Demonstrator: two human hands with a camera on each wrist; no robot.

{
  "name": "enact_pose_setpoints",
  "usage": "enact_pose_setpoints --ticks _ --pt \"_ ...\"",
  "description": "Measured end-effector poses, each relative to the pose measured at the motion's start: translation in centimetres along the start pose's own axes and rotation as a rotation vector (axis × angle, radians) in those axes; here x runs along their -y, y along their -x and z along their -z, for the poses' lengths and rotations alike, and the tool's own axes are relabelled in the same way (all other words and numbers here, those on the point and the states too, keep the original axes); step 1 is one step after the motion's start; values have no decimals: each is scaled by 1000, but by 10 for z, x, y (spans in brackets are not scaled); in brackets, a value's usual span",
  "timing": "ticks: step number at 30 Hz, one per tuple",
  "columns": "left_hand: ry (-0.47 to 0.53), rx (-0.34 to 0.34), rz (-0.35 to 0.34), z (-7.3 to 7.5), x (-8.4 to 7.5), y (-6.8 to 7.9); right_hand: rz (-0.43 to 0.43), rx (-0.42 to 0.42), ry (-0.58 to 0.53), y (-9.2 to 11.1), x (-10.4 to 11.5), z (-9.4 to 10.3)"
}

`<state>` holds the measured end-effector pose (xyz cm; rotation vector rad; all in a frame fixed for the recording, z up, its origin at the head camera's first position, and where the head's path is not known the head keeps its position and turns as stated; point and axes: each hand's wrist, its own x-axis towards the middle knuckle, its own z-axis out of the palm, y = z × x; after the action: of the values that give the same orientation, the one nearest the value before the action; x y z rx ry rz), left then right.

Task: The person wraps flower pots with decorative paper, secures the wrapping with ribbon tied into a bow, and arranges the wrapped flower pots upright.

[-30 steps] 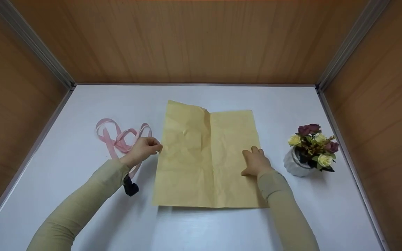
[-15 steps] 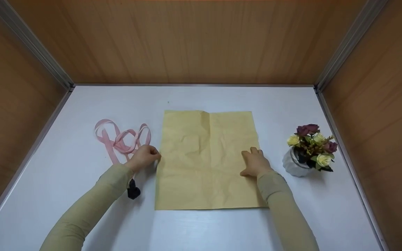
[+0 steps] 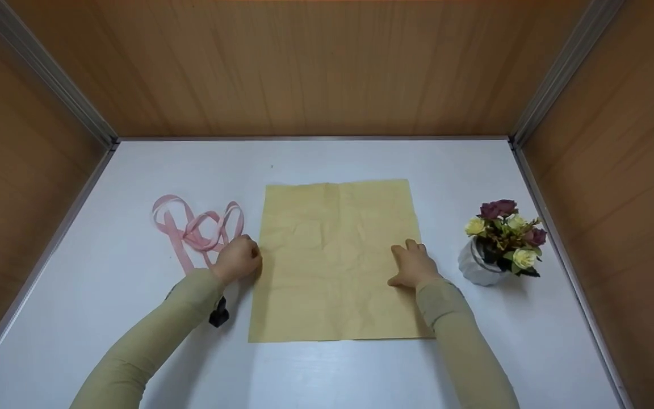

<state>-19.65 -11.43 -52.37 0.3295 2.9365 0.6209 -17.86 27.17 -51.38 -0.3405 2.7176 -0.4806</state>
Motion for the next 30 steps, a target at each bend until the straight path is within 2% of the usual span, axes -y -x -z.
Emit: enact_pose_setpoints --ticks 4,8,12,15,19,22,24,30 --pt "-108 -47 -27 -3 -1 -1 -22 8 -3 0 5 -1" --pt "-210 -69 -7 -5 -5 0 -35 16 -8 -1 7 -2" --pt "-222 -70 4 -6 -13 1 -46 21 -9 -1 7 -2" --pt "-196 -24 -68 -6 -19 2 -56 27 -23 -1 6 -1" --pt "-212 118 -158 -6 -26 5 -60 32 -46 0 6 0" --pt "-238 208 -146 -7 -30 5 -57 24 -51 0 6 -1" --pt "-252 237 -128 -6 -32 6 -55 16 -53 0 6 -2" --pt "-249 243 -107 -6 -36 6 -74 10 -101 -2 5 -1"
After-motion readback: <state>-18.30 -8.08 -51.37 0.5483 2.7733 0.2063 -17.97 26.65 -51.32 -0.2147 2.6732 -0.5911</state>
